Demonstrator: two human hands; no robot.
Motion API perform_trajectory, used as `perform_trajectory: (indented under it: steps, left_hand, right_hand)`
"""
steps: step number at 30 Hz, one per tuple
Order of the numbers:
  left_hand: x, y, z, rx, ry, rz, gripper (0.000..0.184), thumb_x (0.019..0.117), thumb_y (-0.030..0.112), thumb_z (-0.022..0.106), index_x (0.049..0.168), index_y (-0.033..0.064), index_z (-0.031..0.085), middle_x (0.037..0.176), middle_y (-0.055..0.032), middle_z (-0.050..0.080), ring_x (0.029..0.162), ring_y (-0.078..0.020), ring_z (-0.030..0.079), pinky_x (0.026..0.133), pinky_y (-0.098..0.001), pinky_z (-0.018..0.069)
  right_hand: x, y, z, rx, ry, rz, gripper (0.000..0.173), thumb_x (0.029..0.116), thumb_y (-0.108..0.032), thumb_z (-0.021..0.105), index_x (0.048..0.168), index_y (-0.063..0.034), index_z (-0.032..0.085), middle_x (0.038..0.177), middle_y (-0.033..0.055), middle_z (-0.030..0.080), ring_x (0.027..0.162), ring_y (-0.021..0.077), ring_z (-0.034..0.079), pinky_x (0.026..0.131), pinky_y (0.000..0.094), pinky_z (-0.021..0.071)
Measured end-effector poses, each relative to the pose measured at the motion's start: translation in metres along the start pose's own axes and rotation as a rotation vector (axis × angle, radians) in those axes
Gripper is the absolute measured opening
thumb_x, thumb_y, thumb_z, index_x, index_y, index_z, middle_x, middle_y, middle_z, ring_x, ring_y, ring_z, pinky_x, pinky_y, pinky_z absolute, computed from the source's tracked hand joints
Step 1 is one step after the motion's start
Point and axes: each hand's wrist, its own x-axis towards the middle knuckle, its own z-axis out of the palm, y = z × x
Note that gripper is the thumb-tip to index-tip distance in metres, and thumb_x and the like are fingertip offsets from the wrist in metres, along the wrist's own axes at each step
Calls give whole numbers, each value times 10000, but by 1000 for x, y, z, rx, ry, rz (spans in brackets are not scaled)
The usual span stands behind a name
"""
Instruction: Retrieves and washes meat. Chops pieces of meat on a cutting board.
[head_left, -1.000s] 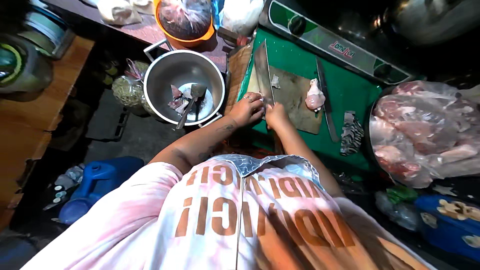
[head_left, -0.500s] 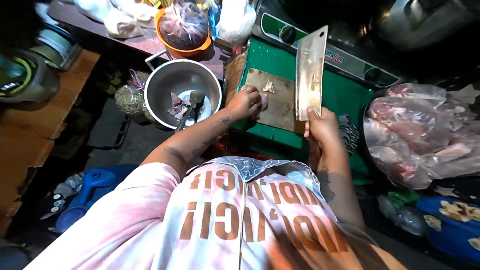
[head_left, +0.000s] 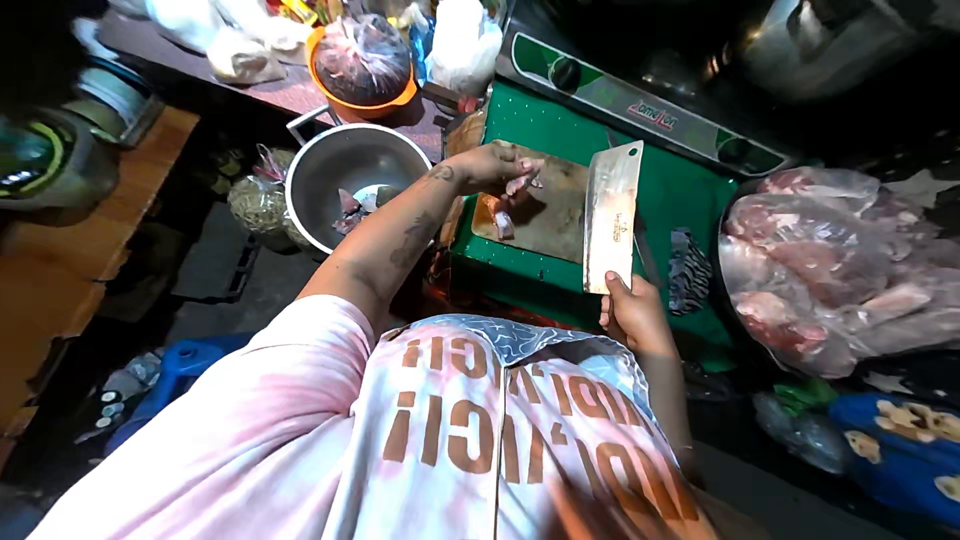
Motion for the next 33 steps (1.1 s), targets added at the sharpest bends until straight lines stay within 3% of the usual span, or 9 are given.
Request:
perform_trajectory:
  steps: [6, 12, 16, 19, 21, 25, 28, 31, 33]
  left_hand:
    - [-67, -34, -44, -464, 17, 186, 162, 1078, 113, 444, 1152, 110, 589, 878, 0, 655, 760, -90, 638, 708, -250, 549]
    - [-153, -48, -81, -173, 471, 29, 254, 995, 90, 652, 1243, 50, 611, 986, -37, 669, 786, -88, 630, 742, -267, 553]
    - [-186, -80, -119, 263, 682, -227, 375, 932, 175, 772, 1250, 16, 653, 1097, -157, 705, 901, -211, 711, 875, -400, 594]
    - [-190, -106, -131, 584, 750, -368, 558, 862, 177, 818, 1349, -3, 616, 1251, -268, 664, 1174, -426, 645, 1037, -632, 482]
    - [-176, -104, -117, 654, 762, -340, 576, 858, 143, 798, 1375, -12, 595, 1274, -300, 644, 1217, -480, 609, 1042, -681, 447]
    - [-122, -70, -53, 769, 593, 22, 364, 941, 106, 684, 1289, 1, 659, 1279, -229, 667, 1184, -386, 652, 1051, -565, 495]
    - [-71, -52, -11, 960, 278, 317, 470, 848, -76, 659, 1296, 64, 684, 1291, -178, 677, 1262, -368, 613, 1083, -556, 474]
    - [-28, -42, 12, 1203, -29, 352, 606, 757, -127, 722, 1300, 138, 685, 1407, -126, 626, 1397, -394, 498, 1076, -600, 463]
    - [-8, -41, 15, 1260, -131, 349, 387, 840, -10, 744, 1197, 138, 719, 1276, -139, 673, 1297, -399, 571, 1011, -618, 496]
  right_hand:
    - [2, -8, 12, 0, -6, -25, 271, 1104, -277, 505, 1106, -9, 548, 558, 2, 500, 396, 91, 515, 407, 252, 509]
    - [-5, -26, 28, -97, -35, -63, 281, 1102, -281, 508, 1118, -4, 549, 578, -13, 500, 413, 72, 519, 431, 239, 514]
    - [-13, -30, 30, -109, -41, -73, 270, 1100, -281, 511, 1097, -13, 544, 579, -16, 494, 414, 64, 520, 432, 231, 513]
    - [-17, -27, 27, -127, -43, -75, 272, 1103, -276, 506, 1104, -6, 542, 581, -16, 490, 417, 66, 520, 435, 230, 513]
    - [-18, -24, 22, -130, -37, -63, 285, 1103, -284, 507, 1111, -2, 548, 593, -9, 499, 424, 71, 522, 442, 239, 518]
    - [-18, -16, 17, -151, -9, -56, 303, 1102, -290, 508, 1127, 9, 555, 594, -2, 513, 425, 75, 528, 445, 242, 517]
    - [-20, -10, 14, -148, -7, -55, 300, 1101, -279, 512, 1109, 17, 558, 595, 3, 516, 427, 71, 531, 449, 236, 519]
    - [-25, -2, 10, -145, -21, -60, 296, 1107, -260, 496, 1122, 26, 566, 604, 6, 519, 443, 75, 540, 467, 241, 526]
    - [-27, 3, 7, -148, -23, -52, 298, 1108, -261, 493, 1123, 27, 568, 608, 5, 523, 450, 74, 543, 475, 241, 525]
